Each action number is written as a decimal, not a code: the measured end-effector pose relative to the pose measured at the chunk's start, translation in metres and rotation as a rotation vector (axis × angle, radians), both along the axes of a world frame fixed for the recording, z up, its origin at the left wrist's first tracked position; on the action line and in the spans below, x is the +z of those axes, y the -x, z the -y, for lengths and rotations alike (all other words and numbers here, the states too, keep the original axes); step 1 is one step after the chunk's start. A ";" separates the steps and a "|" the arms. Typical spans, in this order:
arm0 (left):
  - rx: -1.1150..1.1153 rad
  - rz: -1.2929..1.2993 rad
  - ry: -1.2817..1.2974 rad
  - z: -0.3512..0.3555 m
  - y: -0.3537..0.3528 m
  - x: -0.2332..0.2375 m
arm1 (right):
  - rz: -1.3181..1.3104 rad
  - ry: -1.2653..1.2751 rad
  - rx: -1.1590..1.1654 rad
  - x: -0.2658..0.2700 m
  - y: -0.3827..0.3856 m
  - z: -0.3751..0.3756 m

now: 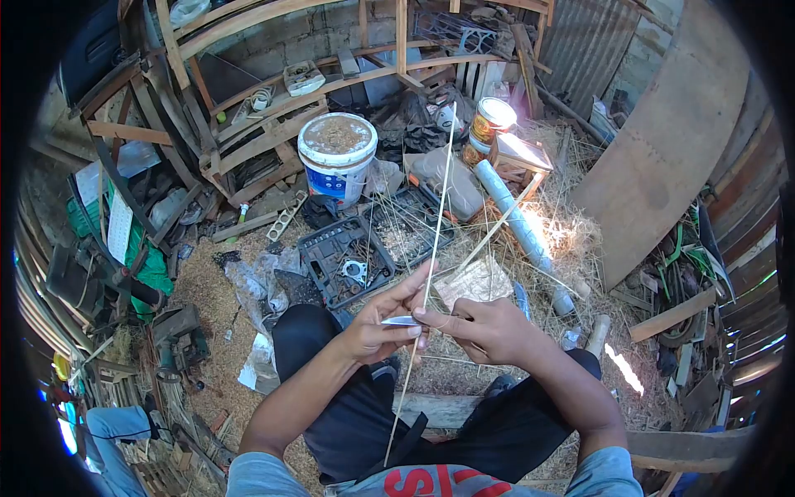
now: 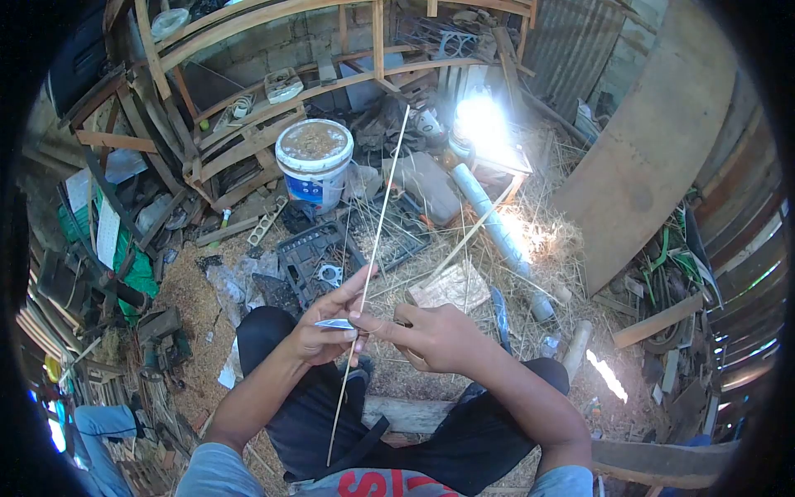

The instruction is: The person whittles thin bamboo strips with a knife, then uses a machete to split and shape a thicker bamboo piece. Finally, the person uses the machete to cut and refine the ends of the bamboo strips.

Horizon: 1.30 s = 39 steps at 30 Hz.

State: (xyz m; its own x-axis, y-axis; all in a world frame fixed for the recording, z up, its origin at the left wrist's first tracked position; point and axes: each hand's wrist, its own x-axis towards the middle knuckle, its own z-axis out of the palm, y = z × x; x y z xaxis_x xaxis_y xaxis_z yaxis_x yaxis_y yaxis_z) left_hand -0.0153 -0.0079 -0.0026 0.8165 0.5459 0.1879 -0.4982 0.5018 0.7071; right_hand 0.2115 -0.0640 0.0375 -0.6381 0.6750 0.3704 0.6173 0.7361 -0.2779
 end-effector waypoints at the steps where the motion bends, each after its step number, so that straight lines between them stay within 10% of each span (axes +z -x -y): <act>1: 0.003 -0.006 0.001 0.000 0.000 0.002 | -0.003 -0.028 -0.022 0.000 0.001 0.000; 25: -0.332 0.058 0.061 0.018 -0.009 -0.011 | -0.456 0.026 -0.500 0.010 -0.054 -0.028; 30: -0.156 0.091 0.133 0.009 -0.007 -0.001 | -0.254 0.102 -0.067 -0.005 -0.010 -0.007; 39: -0.212 0.118 0.077 0.004 0.000 -0.003 | -0.137 -0.014 -0.066 -0.009 -0.001 -0.007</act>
State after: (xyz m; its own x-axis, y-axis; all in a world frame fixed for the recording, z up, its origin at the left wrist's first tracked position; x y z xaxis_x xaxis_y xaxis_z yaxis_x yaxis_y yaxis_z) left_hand -0.0152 -0.0117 -0.0059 0.8891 0.3812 0.2532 -0.4529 0.6537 0.6062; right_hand 0.2122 -0.0565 0.0286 -0.5356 0.7076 0.4609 0.6213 0.6998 -0.3524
